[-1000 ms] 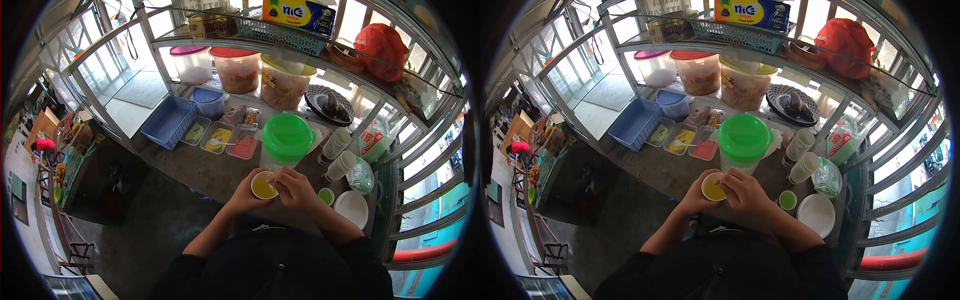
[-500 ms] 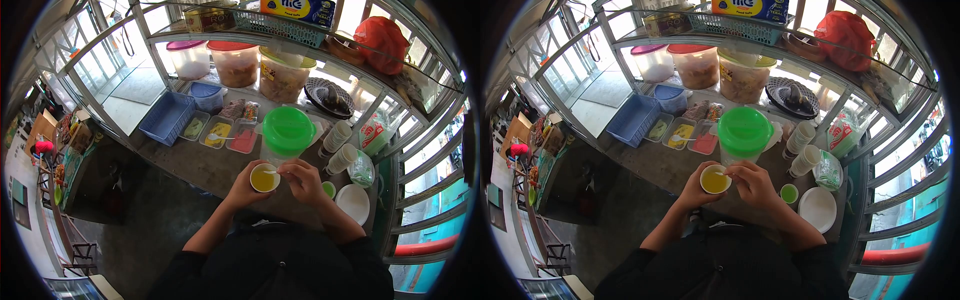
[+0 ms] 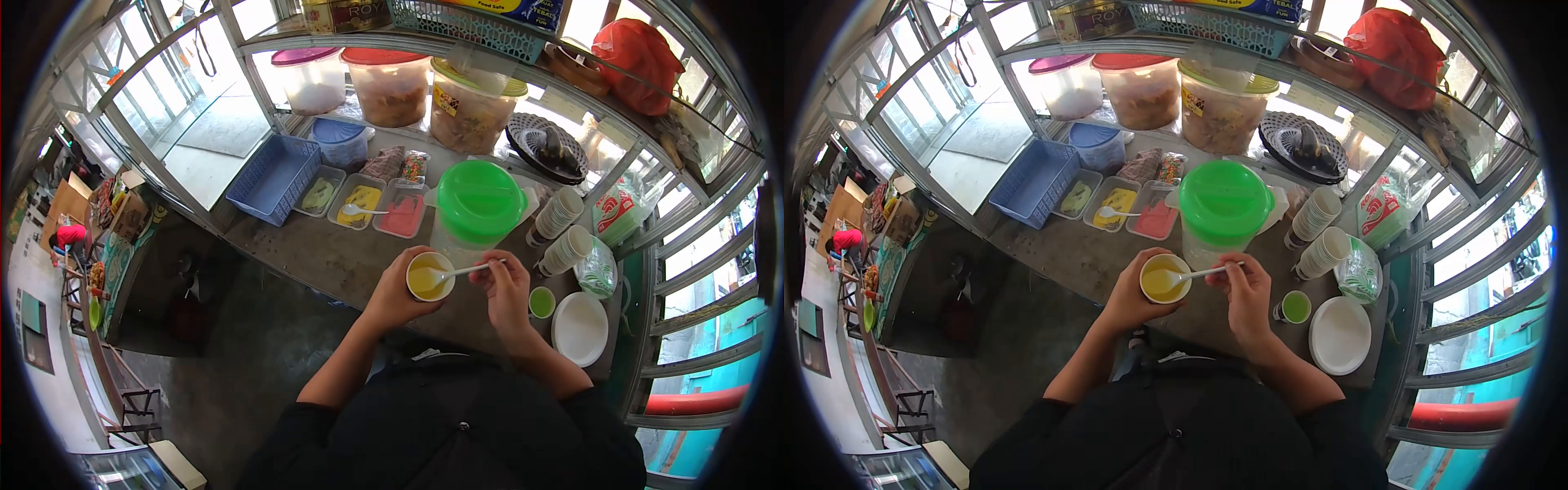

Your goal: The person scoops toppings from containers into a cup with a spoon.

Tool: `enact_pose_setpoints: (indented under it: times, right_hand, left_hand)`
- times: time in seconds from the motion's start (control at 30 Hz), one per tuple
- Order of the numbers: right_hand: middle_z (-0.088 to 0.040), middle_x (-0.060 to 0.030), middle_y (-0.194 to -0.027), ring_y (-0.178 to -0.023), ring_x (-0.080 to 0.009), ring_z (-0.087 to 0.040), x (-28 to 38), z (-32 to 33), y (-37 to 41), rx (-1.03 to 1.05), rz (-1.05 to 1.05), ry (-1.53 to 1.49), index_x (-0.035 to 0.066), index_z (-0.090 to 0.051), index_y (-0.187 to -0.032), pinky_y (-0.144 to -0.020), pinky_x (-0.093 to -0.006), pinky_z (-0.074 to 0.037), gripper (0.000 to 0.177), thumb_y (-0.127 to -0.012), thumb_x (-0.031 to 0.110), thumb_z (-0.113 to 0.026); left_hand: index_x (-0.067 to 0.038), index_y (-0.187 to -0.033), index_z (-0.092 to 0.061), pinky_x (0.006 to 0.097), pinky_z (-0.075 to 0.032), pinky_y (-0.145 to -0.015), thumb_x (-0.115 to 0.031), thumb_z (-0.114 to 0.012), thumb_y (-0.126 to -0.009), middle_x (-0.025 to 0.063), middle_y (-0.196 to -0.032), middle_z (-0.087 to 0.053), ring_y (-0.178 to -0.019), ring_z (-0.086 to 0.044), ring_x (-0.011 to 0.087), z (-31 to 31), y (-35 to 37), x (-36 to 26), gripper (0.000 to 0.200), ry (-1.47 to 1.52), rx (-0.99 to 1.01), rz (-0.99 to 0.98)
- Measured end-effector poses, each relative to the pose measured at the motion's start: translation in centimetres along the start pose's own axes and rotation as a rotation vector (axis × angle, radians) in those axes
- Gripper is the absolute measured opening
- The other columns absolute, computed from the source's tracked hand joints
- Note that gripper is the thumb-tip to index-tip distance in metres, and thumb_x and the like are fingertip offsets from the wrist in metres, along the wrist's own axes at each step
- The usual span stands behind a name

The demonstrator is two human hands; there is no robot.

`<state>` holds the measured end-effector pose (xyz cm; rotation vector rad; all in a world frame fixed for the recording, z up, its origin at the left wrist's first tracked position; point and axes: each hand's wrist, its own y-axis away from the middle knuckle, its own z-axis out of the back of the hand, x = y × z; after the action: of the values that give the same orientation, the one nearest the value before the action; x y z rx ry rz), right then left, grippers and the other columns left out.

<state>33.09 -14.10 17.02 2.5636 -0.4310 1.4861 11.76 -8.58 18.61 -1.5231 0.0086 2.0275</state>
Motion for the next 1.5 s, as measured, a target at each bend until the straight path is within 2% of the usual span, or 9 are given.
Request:
enact_pose_setpoints:
  times: [0.2,0.37,0.5,0.6,0.7,1.1,1.3,1.4,1.5]
  right_hand:
    - [-0.069,-0.0127,-0.097,-0.08,-0.0204,-0.071,1.4,-0.7,-1.0,-0.019,0.012,-0.114,-0.003,-0.065,-0.111,-0.075,-0.0325,-0.06,0.016,-0.103,0.007,-0.054]
    - [-0.069,-0.0131,-0.098,-0.082,-0.0207,-0.071,3.1,-3.2,-0.7,0.012,0.389,0.211,-0.004,-0.064,-0.11,-0.077,-0.0328,-0.059,0.015,-0.102,0.002,-0.053]
    - [-0.069,-0.0147,-0.098,-0.084,-0.0218,-0.071,3.6,-5.1,-0.3,0.088,0.685,0.57,-0.005,-0.064,-0.109,-0.078,-0.0322,-0.058,0.013,-0.1,-0.001,-0.055]
    - [-0.069,-0.015,-0.101,-0.084,-0.0215,-0.071,2.5,-6.3,-0.8,0.213,0.733,0.751,-0.003,-0.066,-0.11,-0.076,-0.0309,-0.056,0.015,-0.096,0.0,-0.06]
    - [-0.07,-0.0128,-0.104,-0.084,-0.0197,-0.07,0.4,-7.5,-1.6,0.238,0.489,0.804,0.001,-0.068,-0.111,-0.075,-0.0308,-0.054,0.018,-0.093,0.0,-0.064]
    - [-0.066,-0.005,-0.098,-0.088,-0.0119,-0.062,-3.6,-11.3,-4.9,0.15,0.35,0.815,0.001,-0.067,-0.114,-0.08,-0.027,-0.049,0.02,-0.104,0.014,-0.054]
    - [-0.065,-0.0014,-0.094,-0.084,-0.007,-0.061,-13.3,-9.4,-9.7,0.098,-0.156,0.416,0.004,-0.067,-0.115,-0.066,-0.0213,-0.045,0.02,-0.102,0.017,-0.06]
    - [-0.066,-0.0039,-0.096,-0.083,-0.0089,-0.062,-17.2,-9.2,-13.2,0.028,-0.458,0.649,0.005,-0.062,-0.124,-0.064,-0.0226,-0.047,0.028,-0.1,0.02,-0.062]
    - [-0.067,-0.0093,-0.101,-0.083,-0.0158,-0.065,-24.5,-6.1,-16.3,0.178,-0.122,1.048,0.006,-0.055,-0.132,-0.069,-0.0299,-0.053,0.044,-0.095,0.027,-0.067]
  left_hand:
    - [-0.003,-0.133,-0.052,0.0339,-0.049,-0.098,-0.017,-0.092,-0.068,0.011,-0.121,-0.065,-0.112,-0.064,0.0189,0.9,-0.5,0.5,0.077,0.234,0.022,0.059]
    - [-0.003,-0.139,-0.046,0.0324,-0.046,-0.103,-0.01,-0.092,-0.07,0.0064,-0.126,-0.062,-0.12,-0.058,0.0145,1.7,-1.0,2.2,0.083,0.372,0.109,0.149]
    - [-0.004,-0.136,-0.05,0.0331,-0.049,-0.099,-0.018,-0.092,-0.069,0.0088,-0.12,-0.064,-0.113,-0.062,0.0158,2.4,-1.6,3.5,0.08,0.361,0.086,0.101]
    - [-0.004,-0.136,-0.05,0.0332,-0.048,-0.099,-0.018,-0.092,-0.07,0.0085,-0.12,-0.064,-0.114,-0.061,0.0158,3.7,-2.3,4.4,0.08,0.365,0.137,0.095]
    - [-0.004,-0.138,-0.048,0.033,-0.048,-0.1,-0.016,-0.092,-0.07,0.0078,-0.121,-0.064,-0.115,-0.061,0.0158,5.2,-2.7,5.6,0.081,0.423,0.184,0.107]
    - [-0.004,-0.139,-0.047,0.033,-0.046,-0.104,-0.017,-0.094,-0.069,0.0066,-0.125,-0.063,-0.119,-0.059,0.0159,13.6,0.1,16.9,0.085,0.425,0.171,0.301]
    - [-0.005,-0.139,-0.048,0.0334,-0.045,-0.105,-0.02,-0.095,-0.067,0.0076,-0.125,-0.063,-0.12,-0.059,0.017,16.7,2.6,22.7,0.087,0.39,0.087,0.381]
    - [-0.005,-0.139,-0.047,0.0338,-0.046,-0.104,-0.022,-0.096,-0.067,0.0078,-0.124,-0.063,-0.119,-0.06,0.0178,17.6,3.0,24.9,0.089,0.395,0.011,0.359]
    - [-0.005,-0.14,-0.046,0.0339,-0.047,-0.104,-0.022,-0.096,-0.067,0.0075,-0.123,-0.064,-0.118,-0.06,0.0184,18.2,2.8,26.3,0.09,0.362,-0.061,0.313]
